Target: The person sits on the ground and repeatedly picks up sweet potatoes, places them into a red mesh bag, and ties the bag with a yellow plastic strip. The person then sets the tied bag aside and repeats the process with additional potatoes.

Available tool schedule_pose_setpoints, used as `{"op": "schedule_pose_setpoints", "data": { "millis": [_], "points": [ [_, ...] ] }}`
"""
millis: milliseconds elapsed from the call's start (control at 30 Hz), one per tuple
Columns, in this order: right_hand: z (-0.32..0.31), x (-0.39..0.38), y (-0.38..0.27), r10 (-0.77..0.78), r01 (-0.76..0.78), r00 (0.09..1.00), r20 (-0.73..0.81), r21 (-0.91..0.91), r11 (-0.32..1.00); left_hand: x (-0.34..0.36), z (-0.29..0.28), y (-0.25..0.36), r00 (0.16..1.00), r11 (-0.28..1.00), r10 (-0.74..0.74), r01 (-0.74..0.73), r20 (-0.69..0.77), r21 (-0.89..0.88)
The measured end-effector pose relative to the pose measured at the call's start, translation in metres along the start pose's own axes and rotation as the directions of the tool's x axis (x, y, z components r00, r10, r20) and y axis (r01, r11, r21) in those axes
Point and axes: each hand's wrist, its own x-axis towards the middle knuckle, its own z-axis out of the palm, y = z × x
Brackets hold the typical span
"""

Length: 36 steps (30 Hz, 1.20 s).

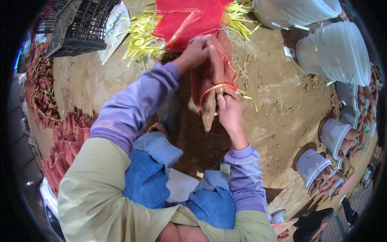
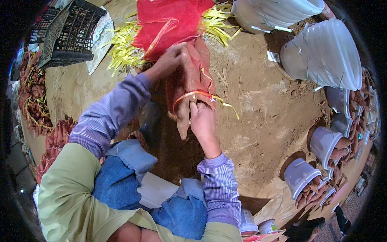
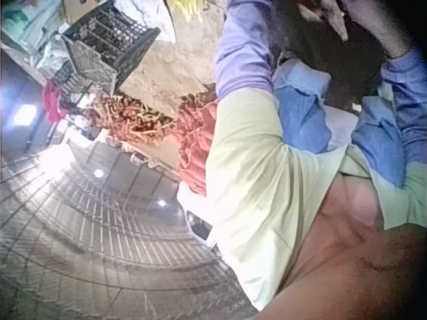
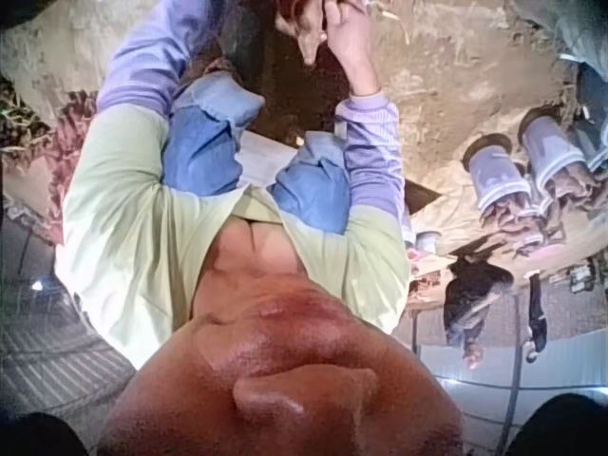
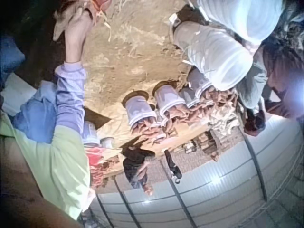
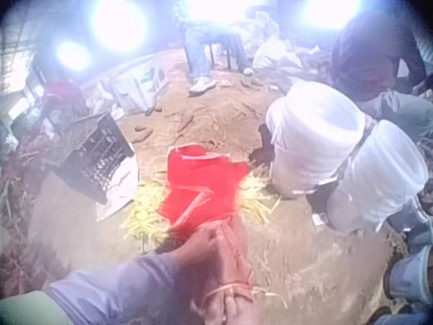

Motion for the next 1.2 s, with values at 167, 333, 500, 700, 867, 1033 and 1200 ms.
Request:
{"op": "schedule_pose_setpoints", "data": {
  "millis": [167, 333, 500, 700, 867, 1033, 1200],
  "points": [
    [-0.005, -0.004, 0.006, -0.303, 0.189, 0.933, -0.193, -0.452, 0.872, -0.071, 0.001, 0.125, 0.948, 0.902, 0.193, -0.273, 0.253, 0.335],
    [-0.007, -0.012, 0.001, -0.428, 0.315, 0.891, -0.151, -0.471, 0.824, -0.075, 0.007, 0.112, 0.936, 0.917, 0.239, -0.304, 0.257, 0.257],
    [-0.023, -0.029, -0.011, 0.016, -0.011, 1.000, 0.017, -0.239, 0.971, -0.077, 0.013, 0.127, 0.959, 0.982, 0.157, -0.177, 0.234, 0.069],
    [-0.001, -0.012, 0.003, -0.127, 0.112, 0.979, -0.156, -0.105, 0.988, -0.094, 0.013, 0.143, 0.914, 0.960, 0.260, -0.280, 0.312, 0.020],
    [0.022, 0.012, 0.034, -0.043, 0.082, 0.983, -0.181, 0.215, 0.973, -0.099, 0.004, 0.139, 0.900, 0.972, 0.203, -0.234, 0.385, 0.035],
    [0.007, -0.001, 0.016, -0.113, 0.150, 0.987, -0.118, 0.372, 0.916, -0.099, 0.005, 0.142, 0.932, 0.988, 0.123, -0.147, 0.342, 0.044],
    [0.032, 0.028, 0.026, -0.054, 0.142, 0.972, -0.231, 0.386, 0.911, -0.102, 0.012, 0.133, 0.928, 0.996, 0.081, -0.086, 0.364, -0.002]
  ]
}}
